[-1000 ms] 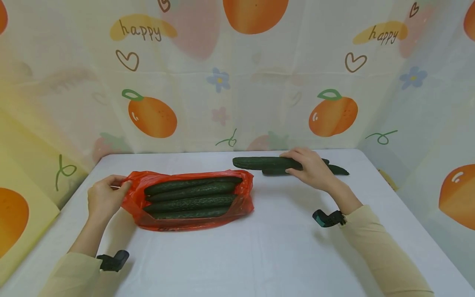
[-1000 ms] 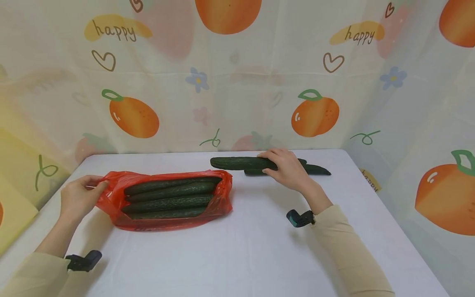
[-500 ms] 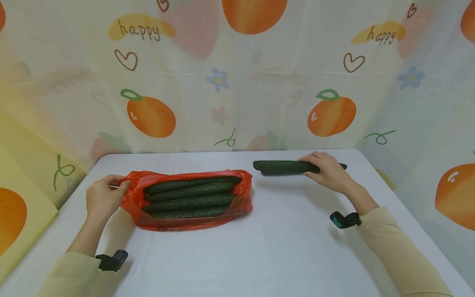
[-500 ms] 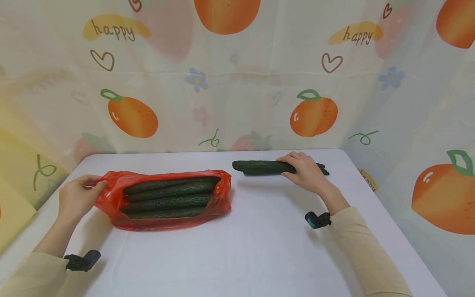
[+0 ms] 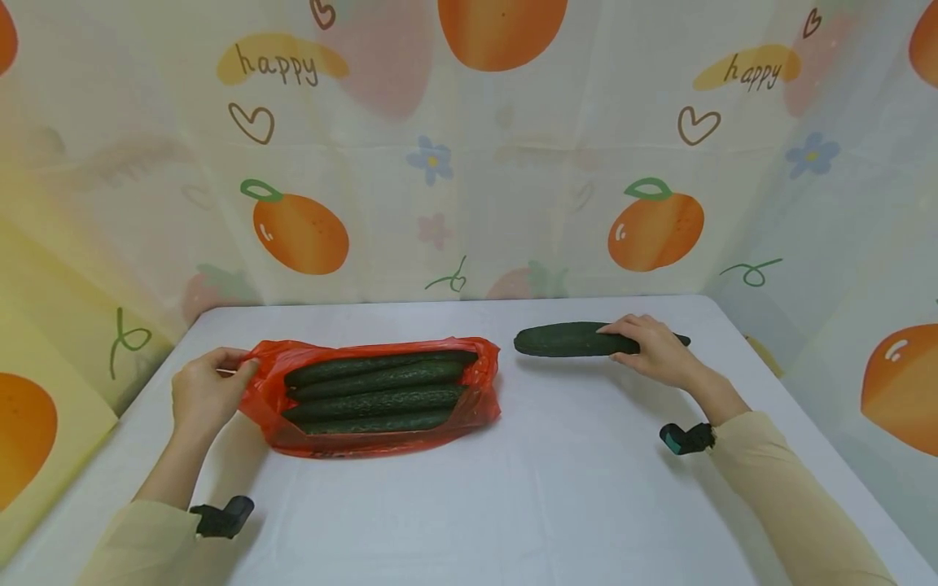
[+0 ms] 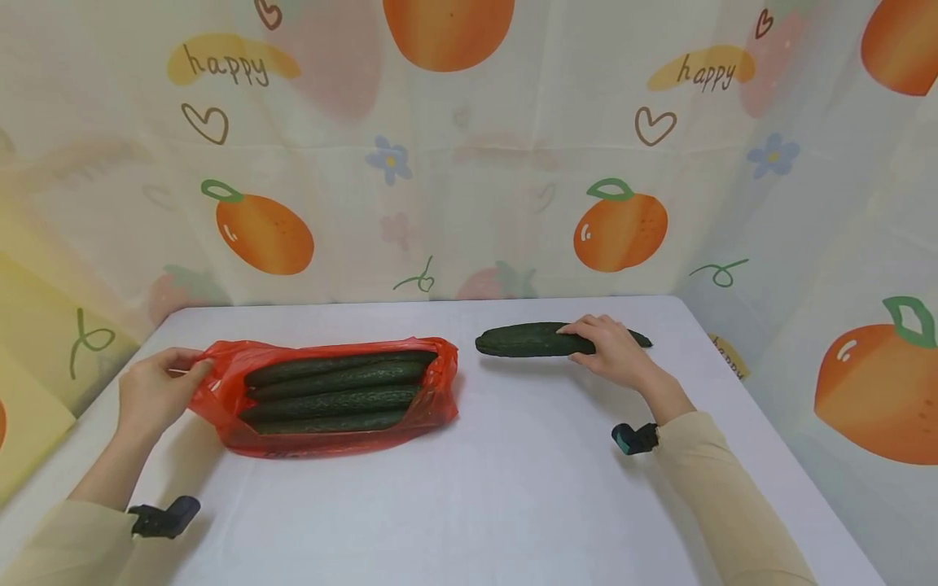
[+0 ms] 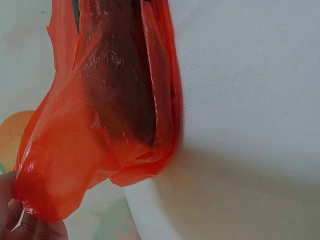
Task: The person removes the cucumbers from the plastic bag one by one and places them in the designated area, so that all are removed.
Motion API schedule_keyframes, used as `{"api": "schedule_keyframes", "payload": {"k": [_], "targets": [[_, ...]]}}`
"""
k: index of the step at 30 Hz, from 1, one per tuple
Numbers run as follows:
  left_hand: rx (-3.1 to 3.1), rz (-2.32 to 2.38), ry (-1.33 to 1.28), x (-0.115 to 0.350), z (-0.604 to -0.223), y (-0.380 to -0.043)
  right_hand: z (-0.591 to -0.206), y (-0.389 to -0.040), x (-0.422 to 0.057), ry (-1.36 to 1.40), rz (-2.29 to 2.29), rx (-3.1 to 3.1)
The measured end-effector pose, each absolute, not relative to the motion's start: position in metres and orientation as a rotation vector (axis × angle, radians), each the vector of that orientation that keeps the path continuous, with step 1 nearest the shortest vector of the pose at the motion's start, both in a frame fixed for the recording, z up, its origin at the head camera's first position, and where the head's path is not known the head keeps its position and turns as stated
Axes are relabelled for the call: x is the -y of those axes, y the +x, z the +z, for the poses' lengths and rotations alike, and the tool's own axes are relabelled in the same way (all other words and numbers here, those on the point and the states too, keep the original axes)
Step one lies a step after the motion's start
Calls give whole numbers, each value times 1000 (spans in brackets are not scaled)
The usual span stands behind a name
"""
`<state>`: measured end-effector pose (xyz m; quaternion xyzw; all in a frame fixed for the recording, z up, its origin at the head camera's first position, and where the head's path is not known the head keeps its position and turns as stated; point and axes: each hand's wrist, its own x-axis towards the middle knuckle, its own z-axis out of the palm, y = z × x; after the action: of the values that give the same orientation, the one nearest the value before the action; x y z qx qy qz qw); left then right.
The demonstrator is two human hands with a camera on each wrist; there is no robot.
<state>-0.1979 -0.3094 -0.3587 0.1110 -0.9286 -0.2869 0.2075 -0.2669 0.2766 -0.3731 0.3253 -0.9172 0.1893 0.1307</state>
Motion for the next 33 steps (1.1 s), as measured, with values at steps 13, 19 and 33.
{"api": "schedule_keyframes", "payload": {"k": [13, 19, 33], "targets": [[2587, -795, 313, 308, -358, -197, -391, -274, -279, 946, 566, 2736], [2594, -795, 324, 308, -358, -197, -394, -277, -280, 923, 539, 2771], [2595, -801, 319, 308, -357, -196, -400, -280, -278, 767, 480, 2879]]}}
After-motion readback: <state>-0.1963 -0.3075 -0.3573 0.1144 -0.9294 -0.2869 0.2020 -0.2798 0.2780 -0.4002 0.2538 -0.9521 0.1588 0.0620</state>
